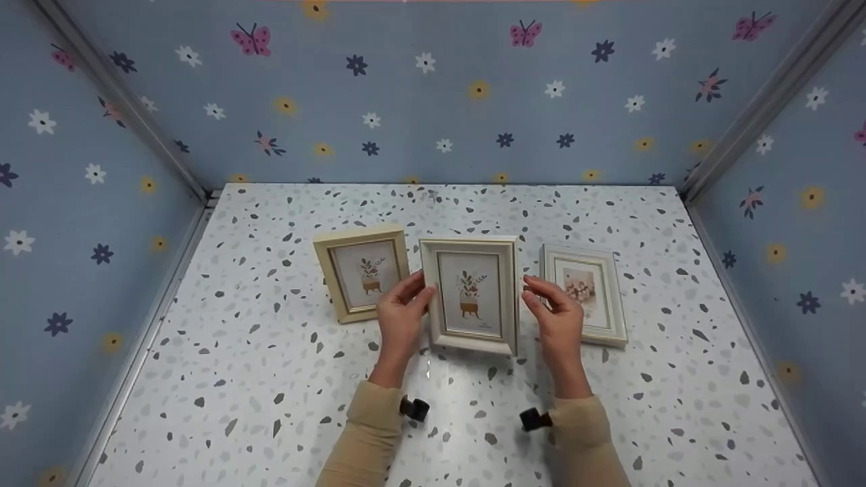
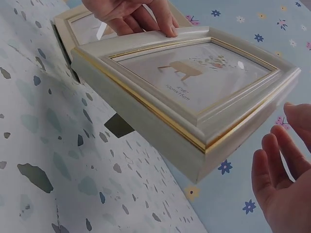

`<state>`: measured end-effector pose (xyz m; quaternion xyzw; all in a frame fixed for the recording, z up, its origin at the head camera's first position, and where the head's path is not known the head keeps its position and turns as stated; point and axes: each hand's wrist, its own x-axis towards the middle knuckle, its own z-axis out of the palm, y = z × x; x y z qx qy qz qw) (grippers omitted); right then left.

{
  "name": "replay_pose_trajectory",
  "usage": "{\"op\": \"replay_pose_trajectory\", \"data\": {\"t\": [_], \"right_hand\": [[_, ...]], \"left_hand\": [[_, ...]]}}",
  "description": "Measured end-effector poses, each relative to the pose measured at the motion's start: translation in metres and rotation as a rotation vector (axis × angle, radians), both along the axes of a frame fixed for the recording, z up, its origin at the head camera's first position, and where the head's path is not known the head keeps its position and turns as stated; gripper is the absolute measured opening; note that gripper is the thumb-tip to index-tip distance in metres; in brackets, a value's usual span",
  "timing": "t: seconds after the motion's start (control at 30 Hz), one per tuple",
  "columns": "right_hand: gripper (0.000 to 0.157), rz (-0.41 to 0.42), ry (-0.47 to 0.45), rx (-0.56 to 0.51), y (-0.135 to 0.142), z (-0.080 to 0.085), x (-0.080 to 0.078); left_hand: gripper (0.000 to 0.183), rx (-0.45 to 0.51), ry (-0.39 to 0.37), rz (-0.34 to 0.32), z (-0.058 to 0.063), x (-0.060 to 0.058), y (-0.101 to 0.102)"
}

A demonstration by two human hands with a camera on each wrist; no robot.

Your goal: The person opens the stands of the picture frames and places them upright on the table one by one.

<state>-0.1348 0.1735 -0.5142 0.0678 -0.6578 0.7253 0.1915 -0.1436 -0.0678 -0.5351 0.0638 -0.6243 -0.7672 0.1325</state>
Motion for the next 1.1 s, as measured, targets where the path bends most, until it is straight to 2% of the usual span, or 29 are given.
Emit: {"op": "replay_pose_trajectory", "data": {"t": [0.4, 0.77, 0.9, 1.1], "right_hand": [[0.026, 0.069, -0.054, 0.018, 0.007, 0.005, 0.001], [0.027, 0.155, -0.027, -0.005, 0.011, 0.006, 0.000], [0.027, 0.159, -0.034, 0.008, 0.010, 0.007, 0.000], [0.026, 0.157, -0.060, 0.035, 0.007, 0.013, 0.001]], "left_hand": [[0.035, 0.042, -0.040, -0.006, 0.003, -0.001, -0.002], [0.034, 0.020, -0.026, -0.018, 0.001, -0.002, -0.003], [0.033, 0.016, -0.023, -0.023, 0.001, -0.002, -0.003], [0.036, 0.059, -0.064, -0.038, 0.004, -0.001, -0.004]]}}
